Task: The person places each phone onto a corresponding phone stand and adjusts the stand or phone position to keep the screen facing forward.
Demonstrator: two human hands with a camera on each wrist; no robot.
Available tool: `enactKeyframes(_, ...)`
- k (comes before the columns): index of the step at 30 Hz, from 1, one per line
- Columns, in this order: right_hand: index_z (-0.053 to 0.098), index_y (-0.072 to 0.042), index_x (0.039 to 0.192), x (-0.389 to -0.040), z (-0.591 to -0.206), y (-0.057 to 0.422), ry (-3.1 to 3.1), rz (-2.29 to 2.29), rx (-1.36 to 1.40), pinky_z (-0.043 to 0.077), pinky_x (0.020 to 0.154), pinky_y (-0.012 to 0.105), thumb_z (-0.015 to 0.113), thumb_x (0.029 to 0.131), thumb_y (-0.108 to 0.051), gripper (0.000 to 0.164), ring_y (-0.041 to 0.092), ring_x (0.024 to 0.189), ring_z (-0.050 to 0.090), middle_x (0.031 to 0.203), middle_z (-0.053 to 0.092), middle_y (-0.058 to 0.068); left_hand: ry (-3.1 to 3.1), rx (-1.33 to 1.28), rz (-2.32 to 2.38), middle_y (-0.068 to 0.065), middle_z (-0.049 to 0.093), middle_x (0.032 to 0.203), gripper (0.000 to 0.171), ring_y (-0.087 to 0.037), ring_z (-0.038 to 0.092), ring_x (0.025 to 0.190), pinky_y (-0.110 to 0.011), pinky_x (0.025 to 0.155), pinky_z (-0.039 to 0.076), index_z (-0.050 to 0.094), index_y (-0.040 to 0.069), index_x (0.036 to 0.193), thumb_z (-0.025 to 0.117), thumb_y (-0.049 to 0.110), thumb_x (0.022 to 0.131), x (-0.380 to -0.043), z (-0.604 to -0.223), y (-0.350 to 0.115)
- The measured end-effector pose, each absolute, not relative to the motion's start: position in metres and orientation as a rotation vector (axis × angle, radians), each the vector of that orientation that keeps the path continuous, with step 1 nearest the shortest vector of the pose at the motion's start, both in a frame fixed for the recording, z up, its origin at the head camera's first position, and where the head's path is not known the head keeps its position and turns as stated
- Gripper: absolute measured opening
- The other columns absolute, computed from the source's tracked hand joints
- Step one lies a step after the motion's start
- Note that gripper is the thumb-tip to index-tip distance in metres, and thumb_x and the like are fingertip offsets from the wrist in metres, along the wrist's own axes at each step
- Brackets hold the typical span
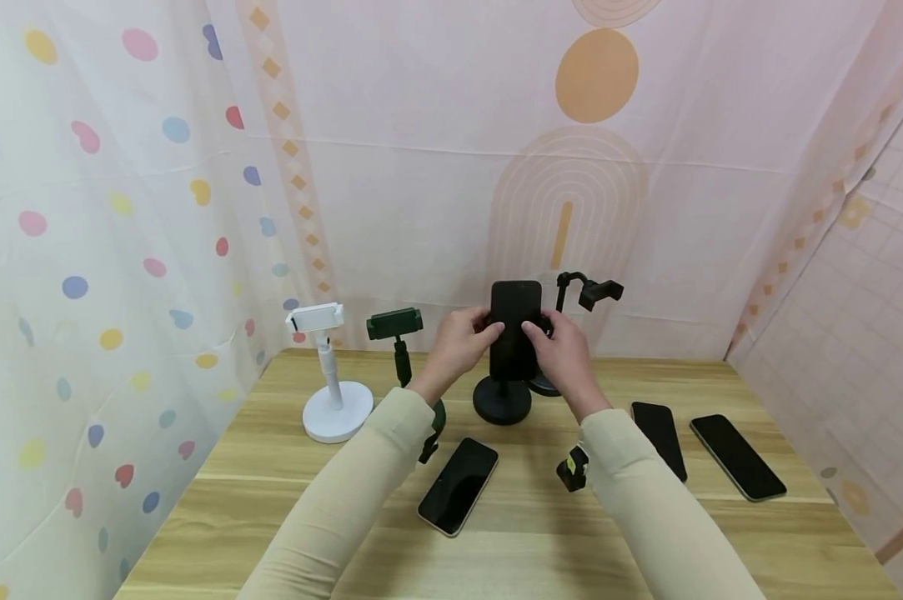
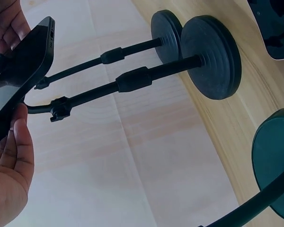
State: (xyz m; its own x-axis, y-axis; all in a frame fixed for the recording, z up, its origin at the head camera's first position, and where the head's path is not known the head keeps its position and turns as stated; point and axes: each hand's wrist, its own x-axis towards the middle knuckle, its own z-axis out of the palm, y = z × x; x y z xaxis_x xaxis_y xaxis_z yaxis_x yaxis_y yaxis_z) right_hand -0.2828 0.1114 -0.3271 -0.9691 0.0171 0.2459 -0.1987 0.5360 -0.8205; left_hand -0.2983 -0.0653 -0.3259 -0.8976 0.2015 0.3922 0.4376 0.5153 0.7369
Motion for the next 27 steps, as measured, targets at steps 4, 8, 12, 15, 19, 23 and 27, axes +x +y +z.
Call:
enactKeyframes(4,0.05,-0.002,0.141,-0.285,-0.328,0.107,-2.542,1.454,0.134,0.046,0.098,0.049,0.058,0.102,-0.032,0.05,0.034,0.121,0.055,0.138,0.054,0.02,-2.495,-0.508,-1.303,-0.004,0.066,0.084,0.019,-0.018,0.056,0.073,-0.028,0.065,0.047,0.071,0.004,0.107,0.063,0.019,0.099,-0.298,-0.326,-0.067)
enactKeyframes(8,0.05,-0.002,0.141,-0.286,-0.329,0.104,-2.54,1.482,0.11,0.046,0.098,0.049,0.059,0.101,-0.032,0.051,0.034,0.121,0.055,0.138,0.054,0.019,-2.489,-0.488,-1.287,-0.005,0.068,0.086,0.019,-0.018,0.057,0.074,-0.029,0.066,0.049,0.071,0.004,0.109,0.064,0.018,0.098,-0.298,-0.326,-0.069)
enactKeyframes(12,0.051,-0.001,0.139,-0.289,-0.328,0.101,-2.54,1.479,0.095,0.046,0.098,0.048,0.06,0.101,-0.031,0.049,0.034,0.121,0.055,0.138,0.055,0.019,-2.488,-0.472,-1.282,-0.006,0.069,0.089,0.022,-0.018,0.059,0.075,-0.029,0.067,0.05,0.07,0.004,0.113,0.063,0.019,0.099,-0.3,-0.327,-0.069)
enactKeyframes(15,0.053,-0.002,0.137,-0.291,-0.328,0.1,-2.544,1.471,0.1,0.046,0.098,0.048,0.06,0.101,-0.03,0.046,0.034,0.121,0.055,0.135,0.057,0.019,-2.494,-0.471,-1.255,-0.006,0.067,0.086,0.022,-0.019,0.058,0.073,-0.03,0.066,0.049,0.069,0.002,0.113,0.062,0.018,0.099,-0.302,-0.328,-0.07)
enactKeyframes(19,0.055,-0.001,0.135,-0.292,-0.33,0.097,-2.536,1.448,0.117,0.047,0.096,0.048,0.061,0.1,-0.028,0.044,0.033,0.117,0.057,0.131,0.059,0.02,-2.501,-0.476,-1.206,-0.005,0.065,0.082,0.02,-0.018,0.056,0.071,-0.03,0.065,0.048,0.069,0.001,0.11,0.063,0.017,0.099,-0.305,-0.333,-0.071)
enactKeyframes(23,0.055,0.002,0.134,-0.293,-0.332,0.096,-2.517,1.415,0.134,0.048,0.094,0.047,0.061,0.1,-0.026,0.045,0.034,0.114,0.059,0.128,0.061,0.022,-2.501,-0.462,-1.188,-0.005,0.065,0.082,0.017,-0.018,0.056,0.071,-0.03,0.065,0.048,0.069,0.003,0.107,0.063,0.017,0.099,-0.305,-0.335,-0.071)
enactKeyframes(27,0.055,0.003,0.133,-0.294,-0.332,0.095,-2.509,1.415,0.144,0.048,0.095,0.047,0.062,0.1,-0.026,0.044,0.034,0.113,0.06,0.127,0.062,0.022,-2.491,-0.443,-1.184,-0.005,0.065,0.082,0.017,-0.018,0.057,0.07,-0.03,0.064,0.048,0.068,0.003,0.107,0.063,0.018,0.099,-0.304,-0.337,-0.07)
